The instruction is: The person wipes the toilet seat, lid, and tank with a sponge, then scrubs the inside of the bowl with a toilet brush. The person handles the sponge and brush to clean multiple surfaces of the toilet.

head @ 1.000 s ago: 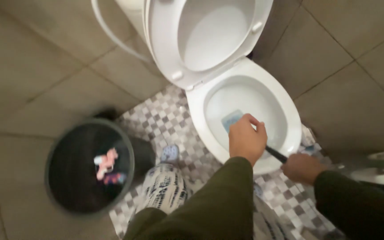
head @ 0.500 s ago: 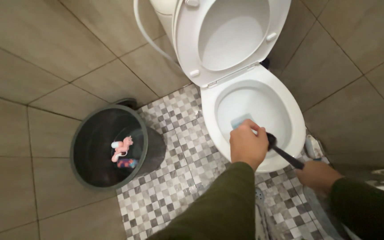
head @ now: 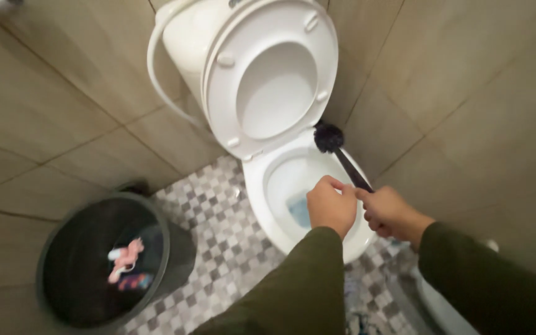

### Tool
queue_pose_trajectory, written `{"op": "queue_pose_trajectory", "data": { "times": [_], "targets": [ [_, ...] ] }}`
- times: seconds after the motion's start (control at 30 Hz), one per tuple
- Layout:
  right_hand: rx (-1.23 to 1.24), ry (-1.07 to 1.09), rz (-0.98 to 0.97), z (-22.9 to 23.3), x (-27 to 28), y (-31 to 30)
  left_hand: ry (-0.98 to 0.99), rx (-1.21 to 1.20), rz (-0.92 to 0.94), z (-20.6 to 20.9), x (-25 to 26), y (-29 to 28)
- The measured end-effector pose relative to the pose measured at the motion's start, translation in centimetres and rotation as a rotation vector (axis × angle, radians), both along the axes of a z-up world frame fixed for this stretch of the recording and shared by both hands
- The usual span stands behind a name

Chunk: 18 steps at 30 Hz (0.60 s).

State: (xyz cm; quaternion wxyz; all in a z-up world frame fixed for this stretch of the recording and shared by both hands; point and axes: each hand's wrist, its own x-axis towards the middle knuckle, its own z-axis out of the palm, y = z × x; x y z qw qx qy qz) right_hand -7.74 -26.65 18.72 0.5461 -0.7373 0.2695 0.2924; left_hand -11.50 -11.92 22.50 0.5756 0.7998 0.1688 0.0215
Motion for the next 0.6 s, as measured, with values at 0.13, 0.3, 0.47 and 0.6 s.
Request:
{"op": "queue_pose_trajectory", "data": {
  "times": [0.13,0.3,0.47,0.6],
  "targets": [
    [-0.009,0.01,-0.049,0.9,4.5,-2.2,0.099,-0.063,0.026,1.3,3.2,-2.8],
    [-0.082,-0.071,-0.002,0.6,10.2,-7.0,0.137,-0.044,0.058,1.9,8.4,-8.3],
    [-0.295,-0.242,0.174,-3.4,17.5,-13.0,0.177,-0.041,0.141,-1.3,14.7,-14.2],
    [-0.277,-0.238,0.411,-8.8,24.3,-16.3,0.183,-0.057,0.197,-3.8,18.9,-16.7]
  ]
}}
